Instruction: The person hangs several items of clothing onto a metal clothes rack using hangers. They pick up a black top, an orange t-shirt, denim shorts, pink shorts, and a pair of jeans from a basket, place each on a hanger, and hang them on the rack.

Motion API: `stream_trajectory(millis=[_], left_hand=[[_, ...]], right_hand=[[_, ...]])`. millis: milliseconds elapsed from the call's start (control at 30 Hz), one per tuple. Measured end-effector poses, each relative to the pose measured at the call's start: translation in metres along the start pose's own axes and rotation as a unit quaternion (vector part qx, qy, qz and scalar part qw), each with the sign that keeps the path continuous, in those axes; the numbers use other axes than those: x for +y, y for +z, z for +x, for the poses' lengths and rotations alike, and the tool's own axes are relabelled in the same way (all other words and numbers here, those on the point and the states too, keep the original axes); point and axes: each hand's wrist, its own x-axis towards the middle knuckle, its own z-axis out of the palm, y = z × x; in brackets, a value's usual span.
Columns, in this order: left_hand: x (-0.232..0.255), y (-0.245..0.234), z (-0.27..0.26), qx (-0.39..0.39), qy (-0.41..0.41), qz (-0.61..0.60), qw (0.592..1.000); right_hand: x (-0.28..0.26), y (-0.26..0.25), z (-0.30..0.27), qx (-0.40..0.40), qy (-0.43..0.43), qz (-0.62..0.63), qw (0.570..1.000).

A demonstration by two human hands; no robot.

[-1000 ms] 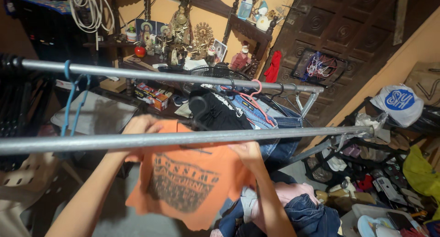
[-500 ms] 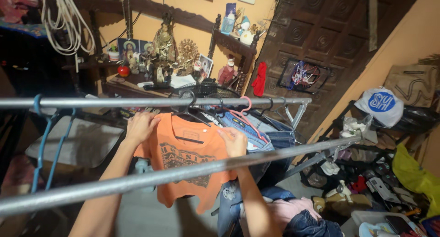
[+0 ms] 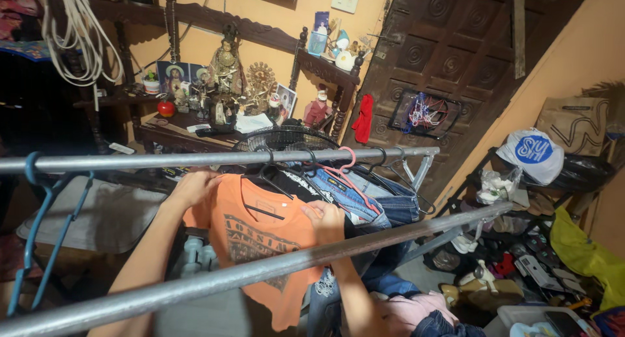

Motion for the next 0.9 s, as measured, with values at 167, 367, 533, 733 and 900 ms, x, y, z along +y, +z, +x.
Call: stream_trajectory(millis=[167,367,533,733,900], left_hand=[[-0.017,0.020,0.019,0.007,0.043,-0.005,0.999],[-0.032,0.021,0.017,0.071,0.072,-0.041,0.994],[-0.036,0.015,0.016,0.087,0.103,-0.052,0.990],[-0.037,0.011,0.013,0.063,0.034,-0.054,0.996],[-0.037,0.010,0.002,0.164,0.022,-0.068,0.984]], right_hand=[[-0.001,0.005,-0.010,0.048,-0.116,-0.129,0.984],[0.000,-0.011,-0.016,-0.050,-0.051,-0.037,0.997],[-0.001,-0.013,-0.018,-0.063,-0.005,-0.027,0.998],[0.026,-0.013,-0.011,-0.101,0.028,0.000,0.995],[0.021,-0.014,-0.009,-0.056,0.027,0.024,0.998]])
